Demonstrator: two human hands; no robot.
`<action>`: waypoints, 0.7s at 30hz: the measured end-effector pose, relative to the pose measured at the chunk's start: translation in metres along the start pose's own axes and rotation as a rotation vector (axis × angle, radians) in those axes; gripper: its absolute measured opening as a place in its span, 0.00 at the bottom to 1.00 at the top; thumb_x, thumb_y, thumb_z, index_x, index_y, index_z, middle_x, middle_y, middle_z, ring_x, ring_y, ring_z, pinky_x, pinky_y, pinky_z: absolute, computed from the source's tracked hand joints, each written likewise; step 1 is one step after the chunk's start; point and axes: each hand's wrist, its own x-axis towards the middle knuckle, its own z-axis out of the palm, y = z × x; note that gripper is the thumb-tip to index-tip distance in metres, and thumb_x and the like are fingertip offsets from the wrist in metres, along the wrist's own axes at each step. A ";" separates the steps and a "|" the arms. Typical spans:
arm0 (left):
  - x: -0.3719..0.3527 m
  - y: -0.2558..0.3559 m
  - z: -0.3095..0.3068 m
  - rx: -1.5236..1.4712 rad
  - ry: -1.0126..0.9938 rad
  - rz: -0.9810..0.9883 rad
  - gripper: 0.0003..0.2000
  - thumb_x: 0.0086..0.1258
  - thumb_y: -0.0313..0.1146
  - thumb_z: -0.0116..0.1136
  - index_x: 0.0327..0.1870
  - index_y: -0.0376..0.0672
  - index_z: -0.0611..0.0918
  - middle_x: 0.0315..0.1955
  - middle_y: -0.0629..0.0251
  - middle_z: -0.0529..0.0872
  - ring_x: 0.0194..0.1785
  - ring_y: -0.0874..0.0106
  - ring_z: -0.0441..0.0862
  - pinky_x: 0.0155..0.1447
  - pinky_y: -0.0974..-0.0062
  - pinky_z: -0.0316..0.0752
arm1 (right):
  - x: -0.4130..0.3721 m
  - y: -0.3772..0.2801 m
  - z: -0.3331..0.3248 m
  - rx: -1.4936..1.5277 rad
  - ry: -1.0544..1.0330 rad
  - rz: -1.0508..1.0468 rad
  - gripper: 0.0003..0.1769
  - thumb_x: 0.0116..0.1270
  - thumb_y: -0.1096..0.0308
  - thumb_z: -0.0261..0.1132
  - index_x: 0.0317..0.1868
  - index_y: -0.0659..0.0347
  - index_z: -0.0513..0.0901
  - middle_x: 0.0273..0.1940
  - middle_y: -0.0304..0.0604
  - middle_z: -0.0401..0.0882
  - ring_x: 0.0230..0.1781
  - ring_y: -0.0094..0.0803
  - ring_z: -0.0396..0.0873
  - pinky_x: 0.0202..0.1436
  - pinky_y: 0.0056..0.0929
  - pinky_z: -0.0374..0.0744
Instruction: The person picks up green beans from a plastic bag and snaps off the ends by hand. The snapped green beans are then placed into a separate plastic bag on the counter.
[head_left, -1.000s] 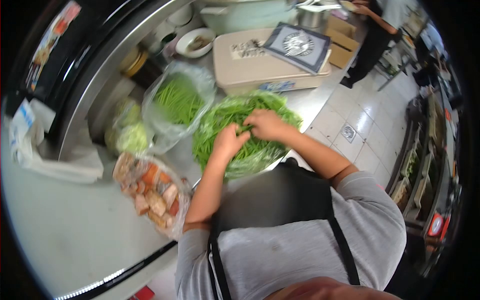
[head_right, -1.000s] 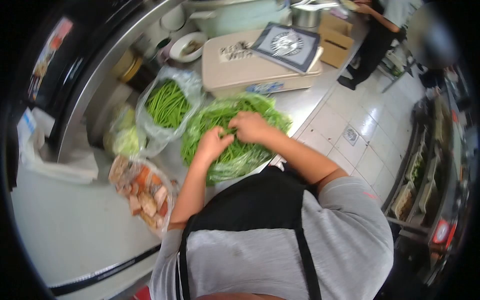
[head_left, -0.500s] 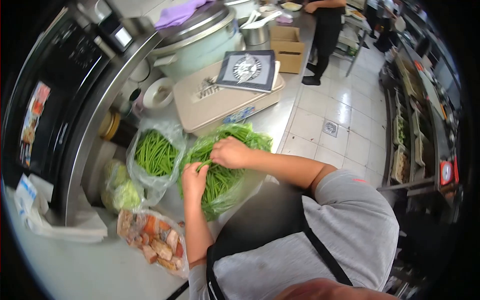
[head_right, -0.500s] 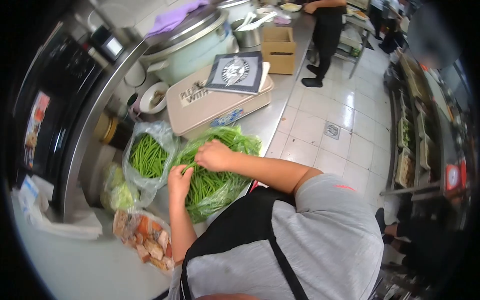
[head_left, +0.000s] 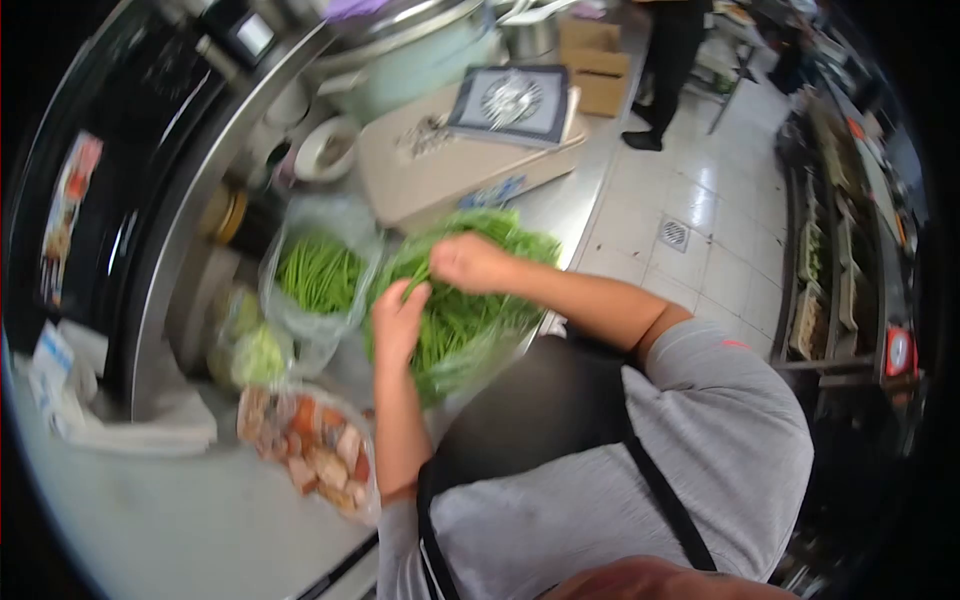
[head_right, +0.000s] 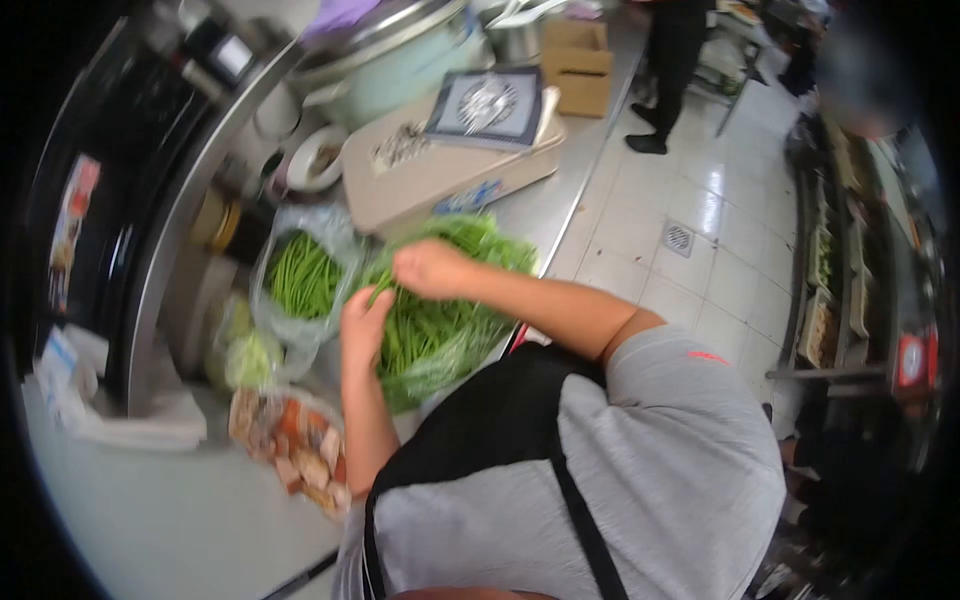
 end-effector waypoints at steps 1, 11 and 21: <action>-0.002 -0.002 0.008 0.008 -0.036 -0.022 0.07 0.55 0.30 0.55 0.29 0.35 0.76 0.19 0.70 0.74 0.25 0.81 0.68 0.29 0.81 0.64 | 0.000 -0.004 0.000 0.160 -0.002 0.127 0.07 0.53 0.69 0.53 0.23 0.62 0.74 0.19 0.44 0.71 0.20 0.27 0.70 0.25 0.26 0.70; 0.011 0.000 0.009 -0.488 0.206 -0.090 0.07 0.61 0.33 0.51 0.32 0.39 0.73 0.20 0.73 0.72 0.16 0.87 0.61 0.16 0.90 0.54 | -0.018 0.002 -0.001 0.139 -0.502 0.321 0.13 0.59 0.60 0.53 0.31 0.63 0.75 0.24 0.42 0.76 0.24 0.29 0.74 0.31 0.27 0.72; 0.010 0.000 0.007 -0.680 0.396 -0.110 0.11 0.61 0.35 0.50 0.38 0.38 0.71 0.34 0.60 0.78 0.24 0.79 0.70 0.27 0.83 0.67 | -0.016 0.006 0.008 -0.073 -0.282 -0.003 0.12 0.56 0.60 0.51 0.26 0.58 0.76 0.25 0.49 0.75 0.27 0.42 0.74 0.31 0.37 0.72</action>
